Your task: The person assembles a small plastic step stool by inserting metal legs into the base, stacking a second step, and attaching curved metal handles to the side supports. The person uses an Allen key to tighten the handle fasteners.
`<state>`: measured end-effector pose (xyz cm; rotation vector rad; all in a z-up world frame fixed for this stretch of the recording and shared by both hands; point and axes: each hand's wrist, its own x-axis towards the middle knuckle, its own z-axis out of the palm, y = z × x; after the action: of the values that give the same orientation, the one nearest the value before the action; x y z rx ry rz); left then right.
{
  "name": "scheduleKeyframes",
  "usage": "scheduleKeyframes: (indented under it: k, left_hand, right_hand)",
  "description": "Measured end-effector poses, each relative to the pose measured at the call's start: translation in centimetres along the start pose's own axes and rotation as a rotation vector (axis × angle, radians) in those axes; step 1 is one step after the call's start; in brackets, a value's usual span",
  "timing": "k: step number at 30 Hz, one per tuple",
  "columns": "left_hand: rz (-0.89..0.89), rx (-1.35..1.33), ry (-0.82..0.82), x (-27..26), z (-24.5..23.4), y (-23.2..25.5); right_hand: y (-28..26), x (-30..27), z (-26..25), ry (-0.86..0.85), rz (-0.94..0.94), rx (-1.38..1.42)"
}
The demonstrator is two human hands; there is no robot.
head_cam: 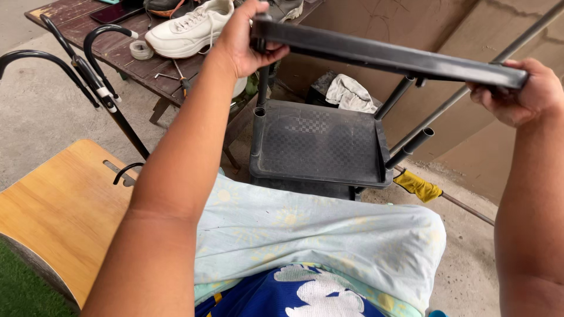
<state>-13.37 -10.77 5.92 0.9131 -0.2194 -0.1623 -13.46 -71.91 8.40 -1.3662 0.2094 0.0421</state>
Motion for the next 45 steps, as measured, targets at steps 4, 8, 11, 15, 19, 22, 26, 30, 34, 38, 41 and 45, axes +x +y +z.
scheduleKeyframes:
  k: [4,8,11,15,19,22,26,30,34,38,41,45]
  left_hand:
    - [-0.006,0.070,0.076,1.4,-1.0,0.7]
    - [-0.043,0.058,0.038,2.2,-1.1,0.9]
    - [-0.056,0.042,0.042,2.3,-1.4,0.6]
    - [-0.088,0.024,0.084,1.9,-2.1,-0.2]
    - [-0.059,0.023,0.159,1.7,-2.2,-0.9]
    - [-0.063,0.007,0.171,1.6,-1.9,-1.1]
    - [-0.042,0.061,0.224,0.6,-1.6,-1.8]
    - [-0.004,0.160,0.220,-0.7,-1.3,-2.2]
    - [-0.019,0.202,0.259,-1.5,-0.4,-2.4]
    - [-0.054,0.322,0.341,-3.0,-0.3,-3.3]
    - [-0.027,0.584,0.412,-4.3,-0.6,-4.6]
    - [-0.123,0.834,0.505,-6.3,-1.3,-6.7]
  right_hand:
    - [-0.3,-0.3,1.9,-0.153,-0.068,0.064]
    - [-0.2,0.0,2.9,0.031,-0.096,0.162]
    - [-0.3,0.5,2.6,-0.076,-0.133,0.113]
    - [0.1,1.4,2.5,-0.088,-0.092,0.094]
    - [0.5,1.4,3.1,-0.069,-0.106,0.080]
    - [0.6,1.3,3.2,-0.045,-0.107,0.055]
    - [1.0,1.4,3.1,-0.071,-0.052,0.072]
    - [2.6,0.8,3.4,-0.063,-0.090,0.063]
    - [3.5,-0.7,4.4,-0.052,-0.105,0.045]
    - [4.8,-2.0,4.9,0.011,-0.086,-0.108]
    - [7.4,-2.4,4.3,0.088,-0.132,-0.163]
    - [12.1,-2.1,3.2,0.030,-0.170,0.042]
